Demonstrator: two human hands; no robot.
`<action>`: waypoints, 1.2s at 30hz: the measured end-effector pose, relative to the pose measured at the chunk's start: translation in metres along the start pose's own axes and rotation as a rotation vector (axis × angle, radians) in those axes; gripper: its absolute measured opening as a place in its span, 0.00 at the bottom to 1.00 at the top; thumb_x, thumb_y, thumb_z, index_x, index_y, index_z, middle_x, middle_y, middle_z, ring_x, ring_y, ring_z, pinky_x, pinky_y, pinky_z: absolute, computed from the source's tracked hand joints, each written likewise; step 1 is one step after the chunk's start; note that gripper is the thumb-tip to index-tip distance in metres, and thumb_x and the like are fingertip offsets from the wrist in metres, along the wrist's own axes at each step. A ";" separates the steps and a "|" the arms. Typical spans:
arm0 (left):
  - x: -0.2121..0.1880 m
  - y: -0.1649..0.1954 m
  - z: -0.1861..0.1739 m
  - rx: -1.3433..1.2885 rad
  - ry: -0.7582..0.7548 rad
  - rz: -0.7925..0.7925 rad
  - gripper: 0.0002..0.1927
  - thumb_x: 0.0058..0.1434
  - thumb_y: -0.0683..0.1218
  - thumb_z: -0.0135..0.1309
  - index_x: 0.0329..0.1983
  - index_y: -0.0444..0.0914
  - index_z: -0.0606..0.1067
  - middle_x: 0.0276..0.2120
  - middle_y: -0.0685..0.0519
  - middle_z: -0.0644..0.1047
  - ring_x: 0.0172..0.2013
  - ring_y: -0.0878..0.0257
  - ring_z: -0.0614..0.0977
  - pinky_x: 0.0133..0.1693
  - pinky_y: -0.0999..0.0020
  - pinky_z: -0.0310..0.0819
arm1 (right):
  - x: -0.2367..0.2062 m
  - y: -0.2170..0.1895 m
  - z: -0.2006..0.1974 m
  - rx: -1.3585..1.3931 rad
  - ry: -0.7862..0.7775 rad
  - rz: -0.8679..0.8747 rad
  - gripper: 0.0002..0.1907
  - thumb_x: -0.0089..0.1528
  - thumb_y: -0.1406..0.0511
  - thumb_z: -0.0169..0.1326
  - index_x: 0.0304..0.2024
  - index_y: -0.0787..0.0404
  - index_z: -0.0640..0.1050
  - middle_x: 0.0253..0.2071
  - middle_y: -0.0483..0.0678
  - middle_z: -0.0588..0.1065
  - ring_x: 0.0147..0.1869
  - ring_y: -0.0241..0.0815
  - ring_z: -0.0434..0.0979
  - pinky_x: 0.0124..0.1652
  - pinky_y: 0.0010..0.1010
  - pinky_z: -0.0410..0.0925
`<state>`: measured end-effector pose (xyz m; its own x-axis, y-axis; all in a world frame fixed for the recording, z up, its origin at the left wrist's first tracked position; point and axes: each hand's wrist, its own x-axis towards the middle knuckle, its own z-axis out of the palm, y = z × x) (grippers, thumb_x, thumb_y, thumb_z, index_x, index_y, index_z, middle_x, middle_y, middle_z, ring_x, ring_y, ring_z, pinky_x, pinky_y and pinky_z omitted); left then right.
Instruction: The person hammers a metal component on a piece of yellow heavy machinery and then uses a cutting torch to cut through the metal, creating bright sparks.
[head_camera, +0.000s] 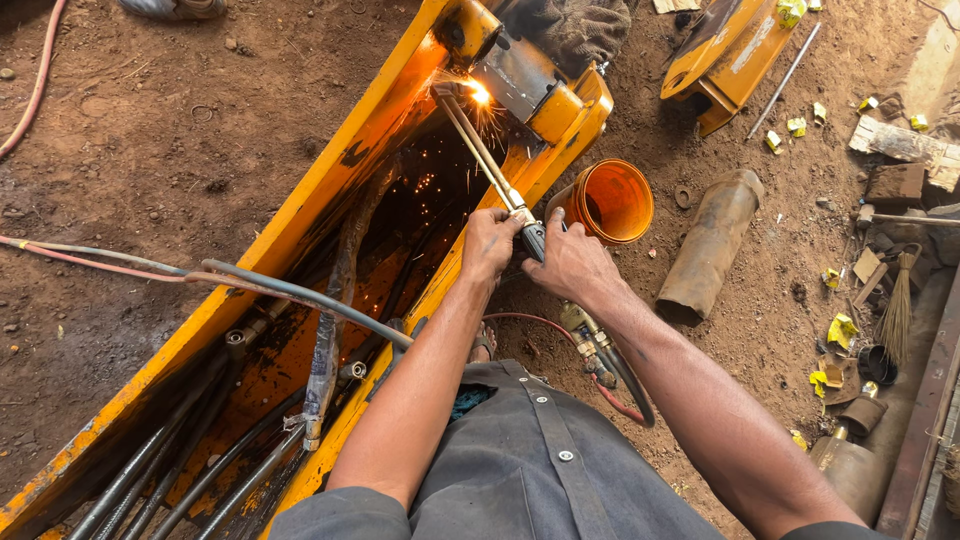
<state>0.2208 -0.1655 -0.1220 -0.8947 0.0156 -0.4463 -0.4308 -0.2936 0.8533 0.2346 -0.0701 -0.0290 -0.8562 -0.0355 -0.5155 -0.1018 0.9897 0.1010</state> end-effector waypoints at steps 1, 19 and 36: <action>0.000 0.000 0.000 -0.009 -0.005 0.010 0.11 0.63 0.42 0.57 0.40 0.28 0.82 0.27 0.47 0.83 0.24 0.63 0.82 0.27 0.68 0.77 | 0.000 0.000 0.000 0.006 -0.003 0.006 0.52 0.61 0.50 0.55 0.72 0.77 0.50 0.47 0.74 0.72 0.44 0.63 0.82 0.40 0.46 0.79; -0.002 -0.005 0.002 0.006 -0.005 0.040 0.10 0.63 0.42 0.58 0.38 0.28 0.82 0.26 0.47 0.82 0.24 0.63 0.81 0.27 0.67 0.75 | 0.000 0.003 0.007 0.003 0.014 0.015 0.54 0.61 0.49 0.55 0.72 0.80 0.49 0.49 0.77 0.71 0.46 0.67 0.81 0.45 0.46 0.78; -0.004 -0.011 0.002 -0.026 -0.023 -0.030 0.11 0.64 0.43 0.56 0.41 0.28 0.80 0.27 0.46 0.82 0.22 0.63 0.82 0.24 0.69 0.79 | 0.000 0.003 0.015 -0.006 0.005 0.010 0.52 0.61 0.50 0.54 0.71 0.80 0.51 0.45 0.75 0.74 0.43 0.63 0.82 0.40 0.46 0.79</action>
<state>0.2292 -0.1609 -0.1290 -0.8840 0.0471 -0.4652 -0.4549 -0.3169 0.8323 0.2422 -0.0646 -0.0410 -0.8594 -0.0266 -0.5106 -0.0967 0.9891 0.1113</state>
